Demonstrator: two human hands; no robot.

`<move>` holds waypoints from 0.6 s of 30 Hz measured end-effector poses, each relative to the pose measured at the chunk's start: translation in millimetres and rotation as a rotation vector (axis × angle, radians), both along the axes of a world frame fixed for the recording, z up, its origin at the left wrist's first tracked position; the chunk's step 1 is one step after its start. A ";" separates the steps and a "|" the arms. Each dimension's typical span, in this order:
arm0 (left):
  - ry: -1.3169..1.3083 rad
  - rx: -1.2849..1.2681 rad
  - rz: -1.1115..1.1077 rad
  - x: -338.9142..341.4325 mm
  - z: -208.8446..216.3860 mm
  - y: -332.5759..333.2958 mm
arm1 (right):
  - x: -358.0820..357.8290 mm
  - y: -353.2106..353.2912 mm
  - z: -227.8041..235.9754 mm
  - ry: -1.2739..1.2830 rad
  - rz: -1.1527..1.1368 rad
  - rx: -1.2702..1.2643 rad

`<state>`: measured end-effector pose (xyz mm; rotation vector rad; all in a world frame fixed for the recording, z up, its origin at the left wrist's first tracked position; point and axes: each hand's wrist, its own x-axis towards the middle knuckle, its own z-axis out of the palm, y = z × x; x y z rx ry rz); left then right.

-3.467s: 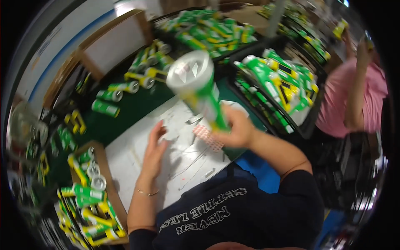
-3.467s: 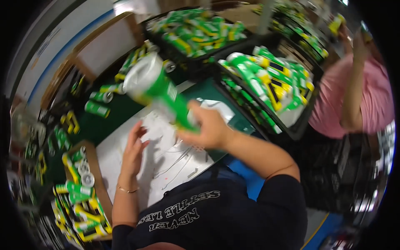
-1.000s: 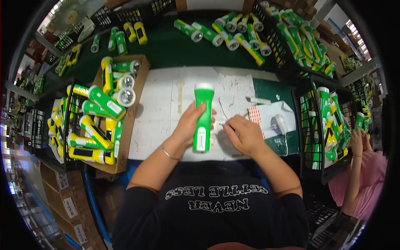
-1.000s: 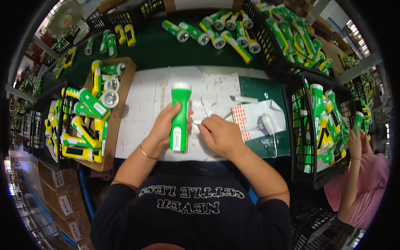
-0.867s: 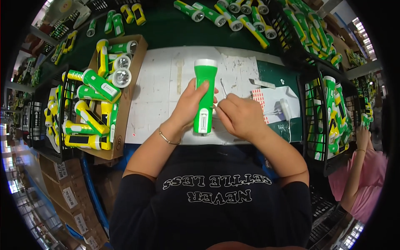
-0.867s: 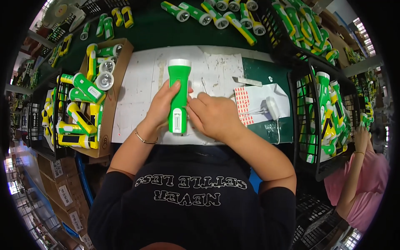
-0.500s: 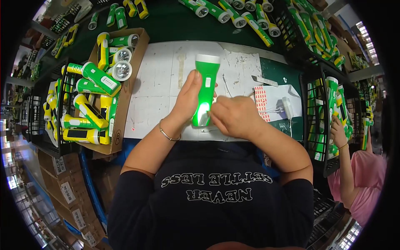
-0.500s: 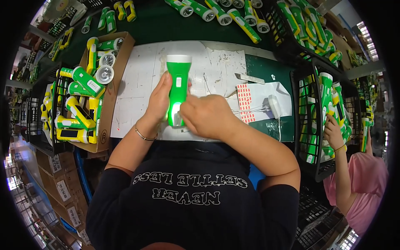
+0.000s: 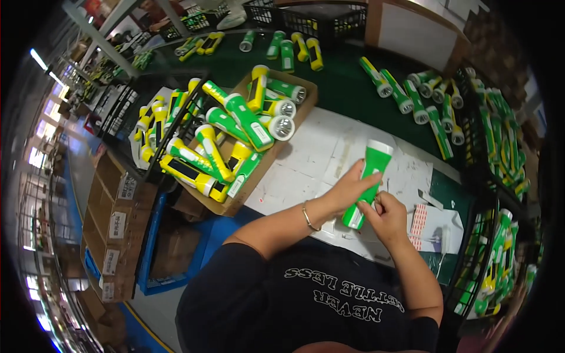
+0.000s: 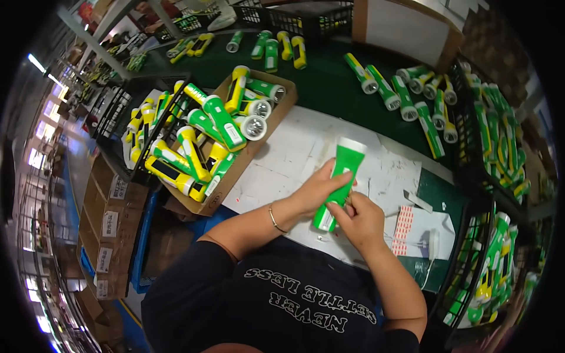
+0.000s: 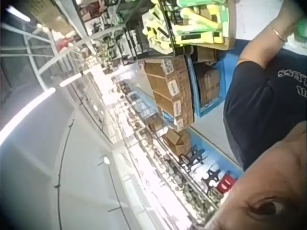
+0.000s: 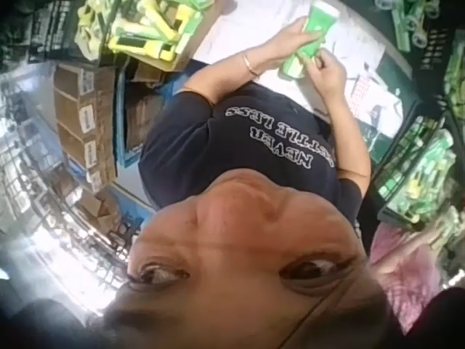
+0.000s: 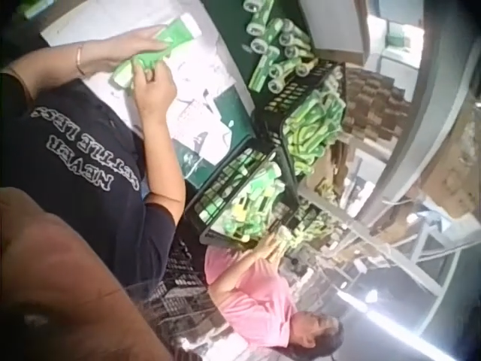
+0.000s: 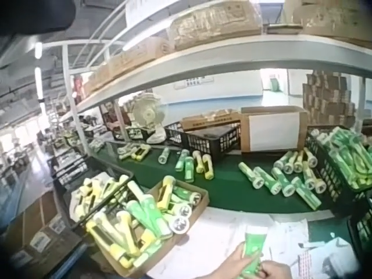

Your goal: Inspecting and labeling flashlights at an assembly line workstation.

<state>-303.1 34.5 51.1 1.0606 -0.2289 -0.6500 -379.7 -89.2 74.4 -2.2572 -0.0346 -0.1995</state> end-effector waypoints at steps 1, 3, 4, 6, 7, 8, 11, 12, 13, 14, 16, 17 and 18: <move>-0.060 0.033 0.009 -0.7 -1.5 3.0 | 0.8 -0.7 -1.5 -0.027 0.041 0.027; -0.073 0.073 0.034 -0.5 2.5 10.2 | 7.5 -9.0 -4.9 -0.049 0.050 0.094; -0.077 0.111 0.035 0.1 7.3 13.4 | 11.0 -18.0 -7.0 -0.049 0.042 0.115; -0.057 0.109 0.007 -0.2 11.6 19.9 | 14.3 -35.2 -3.5 -0.027 -0.005 0.221; -0.060 0.132 -0.009 0.4 11.5 23.4 | 17.0 -42.2 2.5 -0.010 -0.028 0.284; -0.061 0.155 -0.026 0.0 10.7 26.2 | 20.1 -50.2 4.0 -0.013 -0.043 0.305; -0.138 0.218 -0.083 -0.3 10.0 27.7 | 26.6 -66.4 13.6 0.033 -0.013 0.378; -0.185 0.260 -0.125 0.4 11.1 26.8 | 26.7 -65.6 19.6 0.035 -0.025 0.378; -0.179 0.256 -0.138 0.5 14.9 26.6 | 25.9 -61.3 28.3 0.046 -0.022 0.345; -0.483 0.396 -0.145 1.1 20.1 27.2 | 26.2 -57.2 35.9 0.059 -0.024 0.311; -0.909 0.578 -0.199 -1.3 35.5 29.0 | 28.6 -56.2 47.2 0.172 0.111 0.116; -1.013 0.678 -0.173 -3.9 38.0 31.4 | 29.3 -57.1 51.0 0.198 0.182 0.125; -1.094 0.704 -0.137 -1.8 34.9 38.3 | 32.2 -57.7 52.4 0.222 0.256 0.139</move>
